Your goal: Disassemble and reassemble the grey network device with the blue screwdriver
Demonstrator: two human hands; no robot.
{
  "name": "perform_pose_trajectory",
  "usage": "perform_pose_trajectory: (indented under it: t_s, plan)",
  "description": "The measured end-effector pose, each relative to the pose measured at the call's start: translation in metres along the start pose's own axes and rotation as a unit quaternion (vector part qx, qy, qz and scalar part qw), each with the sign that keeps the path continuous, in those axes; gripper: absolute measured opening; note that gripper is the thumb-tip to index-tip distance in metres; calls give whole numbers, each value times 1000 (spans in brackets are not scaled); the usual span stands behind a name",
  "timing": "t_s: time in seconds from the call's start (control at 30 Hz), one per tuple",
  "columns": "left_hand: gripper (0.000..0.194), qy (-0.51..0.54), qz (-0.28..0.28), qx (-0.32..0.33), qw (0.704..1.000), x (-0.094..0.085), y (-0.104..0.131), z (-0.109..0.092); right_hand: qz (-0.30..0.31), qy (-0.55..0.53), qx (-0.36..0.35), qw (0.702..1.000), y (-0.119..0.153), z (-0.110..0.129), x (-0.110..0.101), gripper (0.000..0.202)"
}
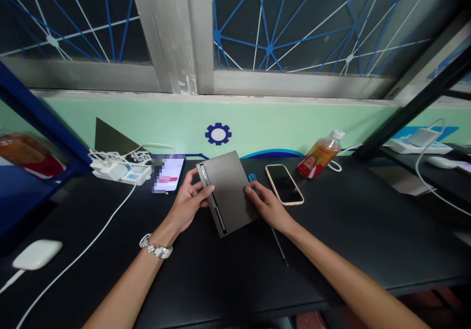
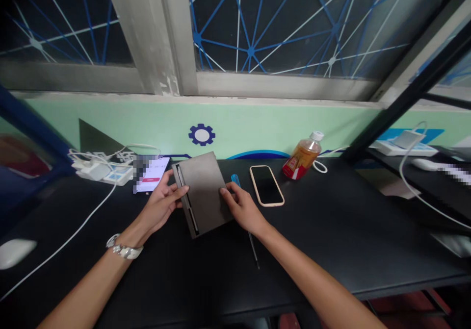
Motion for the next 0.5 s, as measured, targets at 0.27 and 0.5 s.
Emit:
perform_pose_trajectory:
  t_s: [0.27,0.5]
  plan:
    - [63,-23,-19,-1,1000,-4,-1,1,7,-9,19,1000,0,3,2,37]
    - [71,-57,-35,10,998,-4,0,1,-8,18,28,999,2,1,0,38]
Point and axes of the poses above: each hand's wrist, its own y-axis away from the middle knuckle, its own x-axis out of the palm, z = x × y, the point moved 9 cm from there along -y, towards the middle knuckle, and after that the axes turned 12 degrees about -x, right-handed, at the moved point
